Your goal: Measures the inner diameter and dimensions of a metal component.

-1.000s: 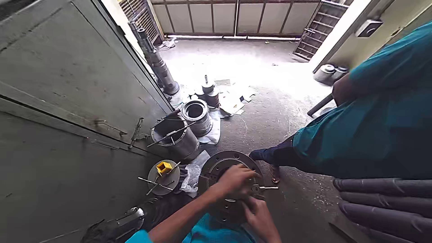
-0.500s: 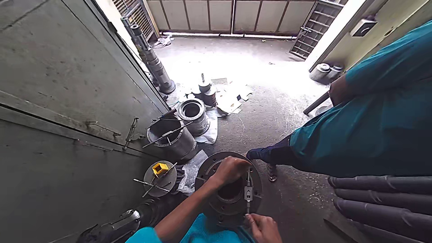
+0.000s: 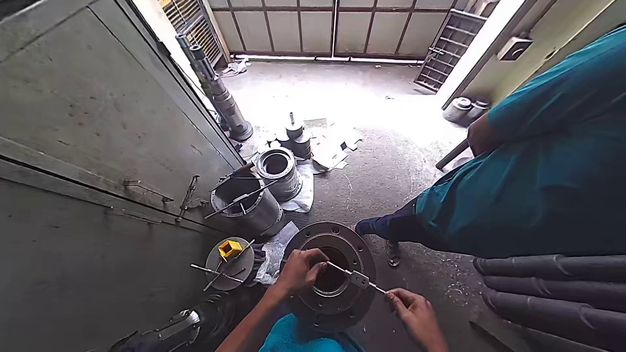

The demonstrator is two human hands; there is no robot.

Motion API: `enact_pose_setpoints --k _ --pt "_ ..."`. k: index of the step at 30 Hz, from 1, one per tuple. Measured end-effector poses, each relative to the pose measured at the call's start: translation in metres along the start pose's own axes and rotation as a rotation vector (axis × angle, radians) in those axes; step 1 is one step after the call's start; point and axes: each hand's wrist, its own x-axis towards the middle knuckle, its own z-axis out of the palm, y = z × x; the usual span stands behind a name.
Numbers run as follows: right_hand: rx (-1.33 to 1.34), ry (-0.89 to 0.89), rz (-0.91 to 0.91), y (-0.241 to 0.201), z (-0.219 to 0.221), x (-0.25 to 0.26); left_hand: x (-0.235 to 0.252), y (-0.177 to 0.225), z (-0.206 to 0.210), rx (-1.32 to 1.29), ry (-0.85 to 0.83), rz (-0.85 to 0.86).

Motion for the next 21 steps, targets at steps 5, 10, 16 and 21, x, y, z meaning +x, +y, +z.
enact_pose_setpoints --k 5,10,16,21 --pt "0.036 -0.335 -0.014 -0.003 -0.006 -0.001 0.025 0.016 0.013 -0.212 0.054 -0.248" --pt "0.514 -0.545 0.105 -0.056 0.078 -0.021 0.1 0.078 0.045 0.083 -0.342 -0.014" --pt "0.934 -0.101 0.281 -0.125 0.137 -0.011 0.098 0.124 0.069 0.471 -0.824 0.272" --pt "0.515 -0.173 -0.24 -0.07 0.074 -0.016 0.055 0.068 0.007 0.284 -0.499 0.131"
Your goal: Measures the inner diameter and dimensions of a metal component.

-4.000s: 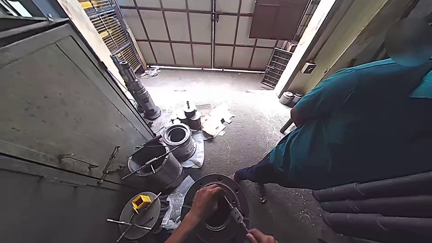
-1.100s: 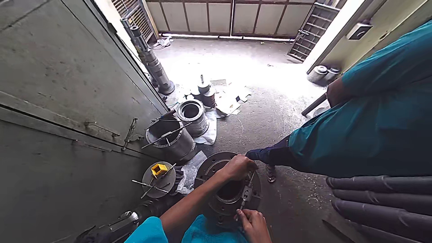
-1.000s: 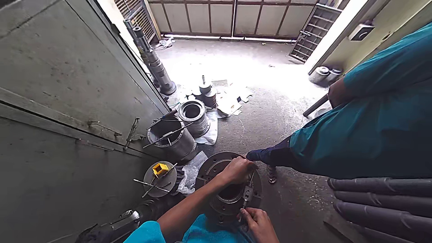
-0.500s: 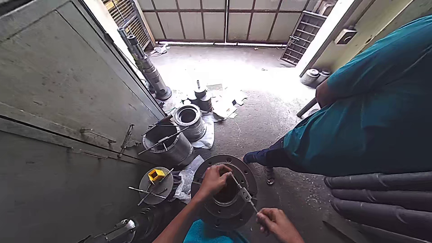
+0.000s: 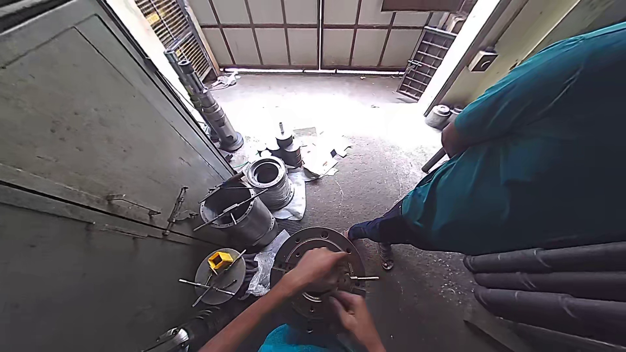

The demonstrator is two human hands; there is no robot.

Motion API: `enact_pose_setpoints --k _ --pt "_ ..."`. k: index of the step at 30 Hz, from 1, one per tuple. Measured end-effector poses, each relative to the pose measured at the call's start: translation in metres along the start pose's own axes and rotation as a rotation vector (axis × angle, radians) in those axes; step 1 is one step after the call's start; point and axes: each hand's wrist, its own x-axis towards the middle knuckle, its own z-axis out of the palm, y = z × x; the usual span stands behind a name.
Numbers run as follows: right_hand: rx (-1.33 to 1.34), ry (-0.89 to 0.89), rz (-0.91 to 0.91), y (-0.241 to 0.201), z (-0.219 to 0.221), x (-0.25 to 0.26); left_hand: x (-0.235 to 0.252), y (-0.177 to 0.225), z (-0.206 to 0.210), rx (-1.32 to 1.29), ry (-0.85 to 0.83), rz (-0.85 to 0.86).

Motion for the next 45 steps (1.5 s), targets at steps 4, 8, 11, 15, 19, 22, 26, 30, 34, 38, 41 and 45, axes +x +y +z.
enact_pose_setpoints --k 4,8,11,15,19,22,26,30,34,38,41,45 --pt "-0.602 0.48 -0.389 0.014 -0.071 0.013 -0.074 -0.048 0.037 -0.216 0.236 -0.025" --pt "-0.815 0.203 -0.121 0.023 -0.097 0.023 -0.084 -0.05 0.076 0.023 0.586 -0.041" --pt "-0.874 0.228 -0.022 0.023 -0.068 -0.004 -0.05 -0.063 0.057 0.201 0.673 -0.006" --pt "-0.909 0.17 0.123 0.003 -0.004 -0.042 0.033 -0.065 0.023 0.249 0.576 0.158" --pt "-0.865 0.035 0.303 -0.007 -0.03 -0.033 0.022 -0.06 0.014 0.244 0.502 0.124" --pt "-0.808 0.201 0.224 0.004 -0.068 -0.016 -0.039 -0.065 0.043 0.096 0.588 0.008" --pt "-0.744 0.166 0.23 0.005 -0.095 0.015 -0.078 -0.043 0.08 -0.229 0.696 -0.209" --pt "-0.552 -0.204 0.34 -0.003 -0.087 -0.003 -0.015 -0.043 0.035 -0.456 0.577 -0.292" --pt "0.059 -0.179 0.388 0.008 0.003 -0.006 0.088 0.003 0.009 -0.126 0.058 -0.041" --pt "0.426 0.189 0.471 -0.028 0.061 0.028 0.108 0.055 0.024 0.202 -0.446 0.283" --pt "0.407 -0.014 0.402 -0.017 0.042 0.022 0.069 0.038 0.004 0.148 -0.305 0.239" --pt "-0.109 0.228 -0.054 -0.001 -0.028 -0.006 -0.012 -0.041 -0.002 -0.119 0.011 0.159"
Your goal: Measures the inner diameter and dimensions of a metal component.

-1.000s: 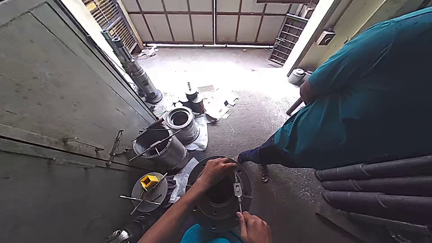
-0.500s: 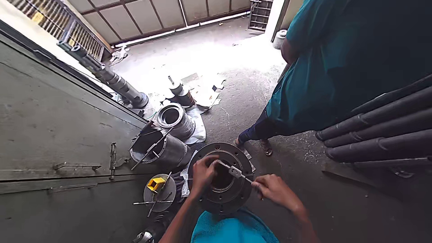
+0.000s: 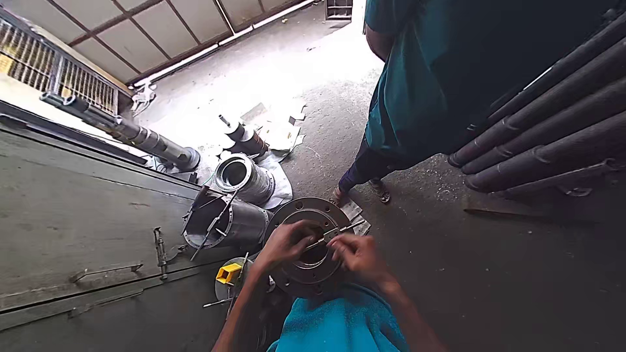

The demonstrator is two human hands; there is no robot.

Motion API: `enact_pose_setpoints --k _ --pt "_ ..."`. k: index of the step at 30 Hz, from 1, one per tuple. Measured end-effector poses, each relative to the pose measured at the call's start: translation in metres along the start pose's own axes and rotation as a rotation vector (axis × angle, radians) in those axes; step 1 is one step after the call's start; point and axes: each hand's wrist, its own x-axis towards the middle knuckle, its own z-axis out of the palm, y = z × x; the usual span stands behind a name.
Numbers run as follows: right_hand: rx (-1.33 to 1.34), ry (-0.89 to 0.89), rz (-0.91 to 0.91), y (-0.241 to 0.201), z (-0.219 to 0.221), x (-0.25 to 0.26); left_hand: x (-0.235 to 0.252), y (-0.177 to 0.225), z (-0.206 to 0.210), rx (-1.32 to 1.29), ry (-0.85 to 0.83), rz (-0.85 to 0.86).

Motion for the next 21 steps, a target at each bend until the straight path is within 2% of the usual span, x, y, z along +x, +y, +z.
enact_pose_setpoints --k 2,3,7,10,12,14,18,21 --pt "-0.283 0.258 -0.121 0.016 -0.032 0.017 -0.042 -0.016 0.013 -0.1 0.057 -0.052" --pt "-0.396 0.266 -0.105 0.022 -0.046 0.027 -0.054 -0.017 0.024 -0.121 0.11 -0.064" --pt "-0.548 -0.151 0.204 0.026 -0.068 0.035 -0.053 -0.02 0.044 -0.063 0.399 -0.06" --pt "-0.421 -0.22 0.284 0.028 -0.055 0.001 -0.016 -0.025 0.027 -0.151 0.435 -0.098" --pt "-0.26 -0.328 0.358 0.019 -0.029 -0.019 0.022 -0.017 0.014 -0.347 0.358 -0.192" --pt "-0.095 -0.373 0.439 0.011 0.011 -0.025 0.064 0.003 0.011 -0.402 0.199 -0.211" --pt "0.116 -0.294 0.522 -0.009 0.075 -0.001 0.111 0.048 0.016 0.01 -0.165 0.034" --pt "0.033 -0.362 0.491 -0.012 0.06 0.006 0.092 0.049 0.012 0.114 -0.221 0.069"
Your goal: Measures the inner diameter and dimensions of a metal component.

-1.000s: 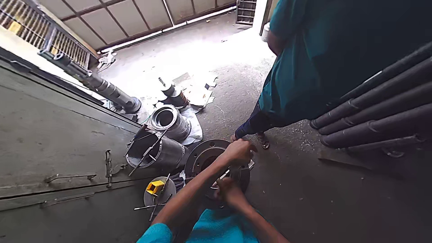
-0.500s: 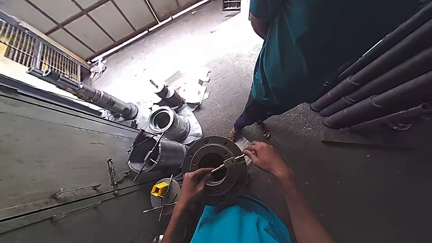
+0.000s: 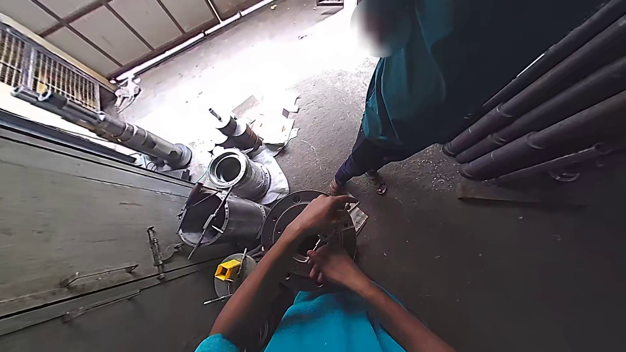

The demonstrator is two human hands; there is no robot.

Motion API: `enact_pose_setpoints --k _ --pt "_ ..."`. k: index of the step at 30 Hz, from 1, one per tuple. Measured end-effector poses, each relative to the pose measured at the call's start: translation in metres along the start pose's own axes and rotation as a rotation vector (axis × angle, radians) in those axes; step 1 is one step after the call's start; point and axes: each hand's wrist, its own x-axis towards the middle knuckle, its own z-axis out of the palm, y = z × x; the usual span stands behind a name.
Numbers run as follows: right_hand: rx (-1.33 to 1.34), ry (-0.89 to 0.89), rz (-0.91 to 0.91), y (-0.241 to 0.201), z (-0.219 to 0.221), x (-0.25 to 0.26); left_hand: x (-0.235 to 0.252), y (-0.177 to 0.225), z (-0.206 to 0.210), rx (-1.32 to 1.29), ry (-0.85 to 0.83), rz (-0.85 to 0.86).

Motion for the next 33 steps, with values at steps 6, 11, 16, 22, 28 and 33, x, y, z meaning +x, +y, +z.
enact_pose_setpoints --k 6,11,16,22,28,33 --pt "-0.385 0.715 -0.586 0.012 -0.084 -0.002 -0.126 -0.021 0.059 -0.104 0.473 -0.219" --pt "-0.63 0.537 -0.651 0.022 -0.13 0.043 -0.15 -0.009 0.113 0.167 0.627 -0.309" --pt "-0.642 0.764 -0.464 0.054 -0.079 0.002 -0.129 -0.037 0.069 0.385 0.634 -0.32" --pt "-0.721 0.7 -0.384 0.067 -0.039 -0.036 -0.074 -0.077 0.038 0.442 0.698 -0.177" --pt "-0.614 0.603 -0.418 0.038 -0.118 0.013 -0.147 -0.024 0.113 0.241 0.757 -0.296" --pt "-0.667 0.397 -0.336 0.008 -0.135 0.017 -0.146 -0.008 0.128 -0.164 0.845 -0.429"
